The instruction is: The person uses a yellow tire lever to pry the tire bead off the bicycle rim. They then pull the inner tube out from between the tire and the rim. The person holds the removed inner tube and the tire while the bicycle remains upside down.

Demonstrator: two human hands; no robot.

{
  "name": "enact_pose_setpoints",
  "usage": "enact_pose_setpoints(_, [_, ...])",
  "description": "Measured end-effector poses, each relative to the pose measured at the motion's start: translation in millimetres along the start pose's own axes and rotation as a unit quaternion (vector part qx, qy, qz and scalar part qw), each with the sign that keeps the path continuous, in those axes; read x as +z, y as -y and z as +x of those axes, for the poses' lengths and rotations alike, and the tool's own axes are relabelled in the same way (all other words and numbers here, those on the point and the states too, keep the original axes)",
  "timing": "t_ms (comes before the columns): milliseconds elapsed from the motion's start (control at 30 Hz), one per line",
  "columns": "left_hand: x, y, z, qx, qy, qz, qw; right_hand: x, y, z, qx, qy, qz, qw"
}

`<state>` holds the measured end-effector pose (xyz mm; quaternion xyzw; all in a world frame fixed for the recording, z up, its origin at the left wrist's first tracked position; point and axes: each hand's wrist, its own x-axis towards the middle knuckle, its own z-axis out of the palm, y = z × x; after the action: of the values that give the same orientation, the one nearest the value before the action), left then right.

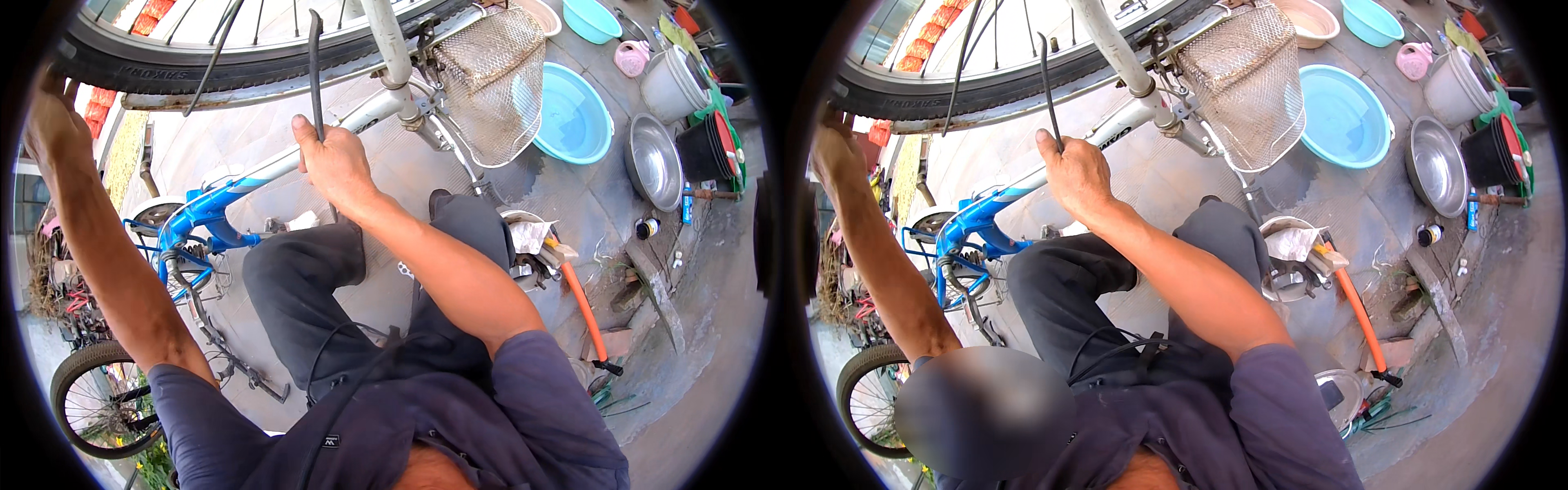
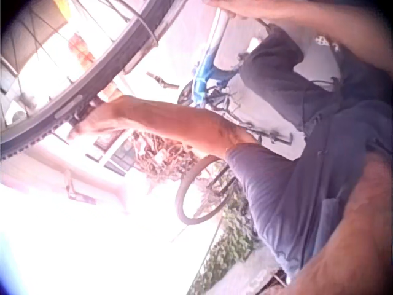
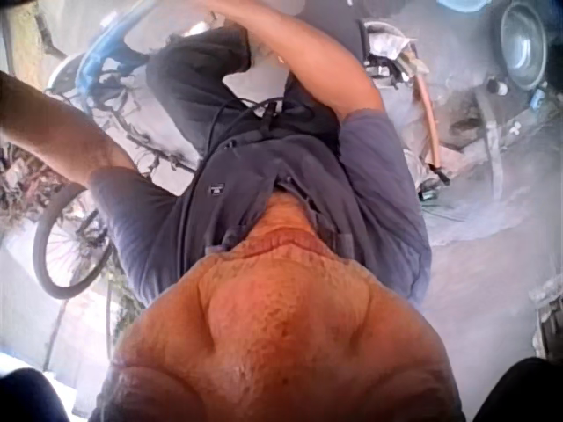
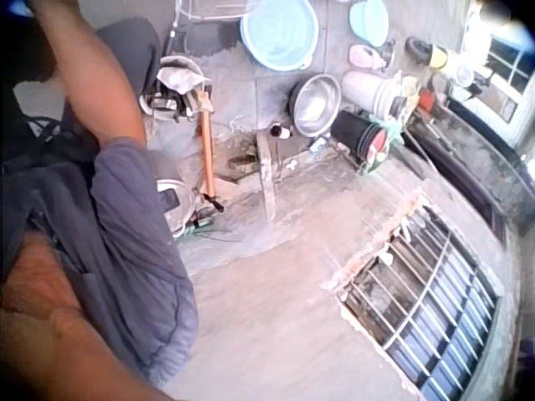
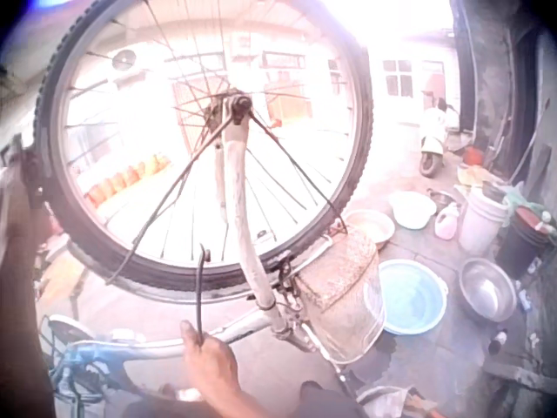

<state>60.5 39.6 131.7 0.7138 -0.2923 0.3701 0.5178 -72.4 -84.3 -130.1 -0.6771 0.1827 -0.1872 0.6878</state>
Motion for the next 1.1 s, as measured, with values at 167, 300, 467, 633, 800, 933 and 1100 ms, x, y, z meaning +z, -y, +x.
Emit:
enact_pose_setpoints(167, [-32,-16,-128,0.007,-0.083,-0.027,0.996,-13,13,-7,0.021,0.024,-0.007,0.999])
enact_pose_setpoints(300, [-35,6,-229,-0.115,0.041,-0.025,0.992,-14,11,-9,0.022,0.046,-0.025,0.998])
enact_pose_setpoints(467, [-9,52,-299,-0.227,0.240,0.053,0.942,-11,3,-17,0.020,0.100,-0.069,0.992])
enact_pose_setpoints(633, [3,55,-308,-0.245,0.309,0.056,0.917,6,-21,-34,-0.028,0.147,-0.239,0.959])
enact_pose_setpoints(800, [4,48,-304,-0.282,0.258,-0.005,0.924,9,-36,-33,-0.032,0.148,-0.205,0.967])
enact_pose_setpoints(933, [-4,60,-306,-0.290,0.235,0.009,0.928,9,-35,-35,-0.065,0.194,-0.280,0.938])
enact_pose_setpoints(1100, [-5,59,-302,-0.319,0.234,0.006,0.919,8,-44,-42,-0.027,0.365,-0.414,0.833])
